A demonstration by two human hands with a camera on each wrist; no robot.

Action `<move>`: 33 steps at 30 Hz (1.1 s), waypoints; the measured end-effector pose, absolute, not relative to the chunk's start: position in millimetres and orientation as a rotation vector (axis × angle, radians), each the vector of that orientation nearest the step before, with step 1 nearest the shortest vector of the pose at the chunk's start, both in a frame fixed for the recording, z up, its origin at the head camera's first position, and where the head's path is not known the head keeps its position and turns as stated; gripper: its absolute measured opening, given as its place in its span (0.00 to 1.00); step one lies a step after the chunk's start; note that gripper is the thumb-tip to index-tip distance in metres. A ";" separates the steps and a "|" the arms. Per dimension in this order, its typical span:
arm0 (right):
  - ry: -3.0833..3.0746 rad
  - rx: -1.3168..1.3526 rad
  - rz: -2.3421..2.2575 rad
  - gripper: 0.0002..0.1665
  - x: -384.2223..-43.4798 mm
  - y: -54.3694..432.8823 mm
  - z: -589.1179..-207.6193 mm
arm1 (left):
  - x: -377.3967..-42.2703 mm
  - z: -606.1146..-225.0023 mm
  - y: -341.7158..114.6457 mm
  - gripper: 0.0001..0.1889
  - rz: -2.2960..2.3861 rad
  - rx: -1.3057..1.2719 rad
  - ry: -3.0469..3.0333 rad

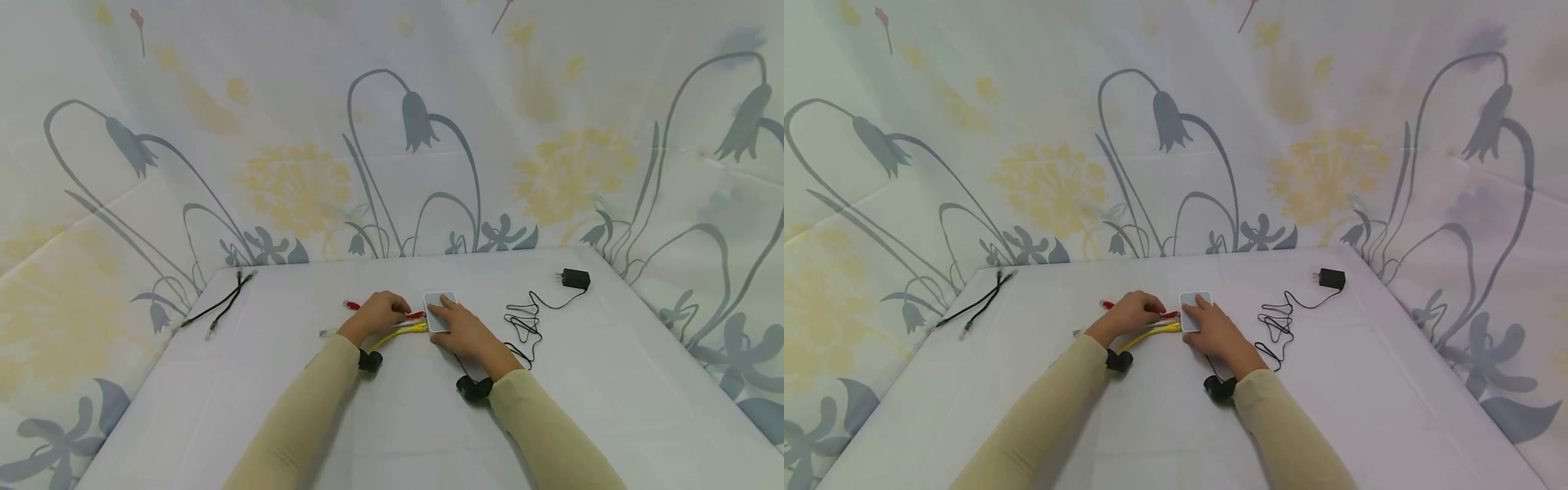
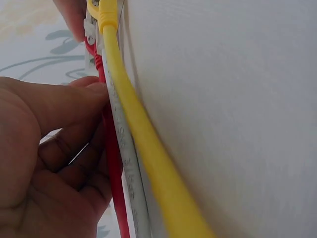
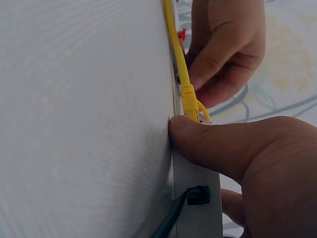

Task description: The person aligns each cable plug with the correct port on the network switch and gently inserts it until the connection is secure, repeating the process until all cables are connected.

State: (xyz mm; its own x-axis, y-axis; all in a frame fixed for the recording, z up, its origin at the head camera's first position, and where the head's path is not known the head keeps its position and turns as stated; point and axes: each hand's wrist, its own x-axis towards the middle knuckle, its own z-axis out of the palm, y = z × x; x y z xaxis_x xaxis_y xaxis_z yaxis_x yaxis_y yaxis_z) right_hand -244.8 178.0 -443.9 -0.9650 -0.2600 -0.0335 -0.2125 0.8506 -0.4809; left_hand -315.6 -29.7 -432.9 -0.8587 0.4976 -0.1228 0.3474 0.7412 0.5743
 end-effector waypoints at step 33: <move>2.919 -0.384 -0.764 0.39 -244.8 178.1 -446.4 | -305.6 -418.1 -93.2 0.12 0.704 0.673 2.900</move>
State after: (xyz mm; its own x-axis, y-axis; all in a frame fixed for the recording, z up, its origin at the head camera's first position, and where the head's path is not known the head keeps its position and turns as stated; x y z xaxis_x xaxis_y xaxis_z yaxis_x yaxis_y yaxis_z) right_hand -244.8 178.1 -446.4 -0.9633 -0.2665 -0.0325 -0.2165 0.8425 -0.4932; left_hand -305.6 -93.2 -418.1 -0.8998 0.4356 0.0227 0.3976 0.7976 0.4537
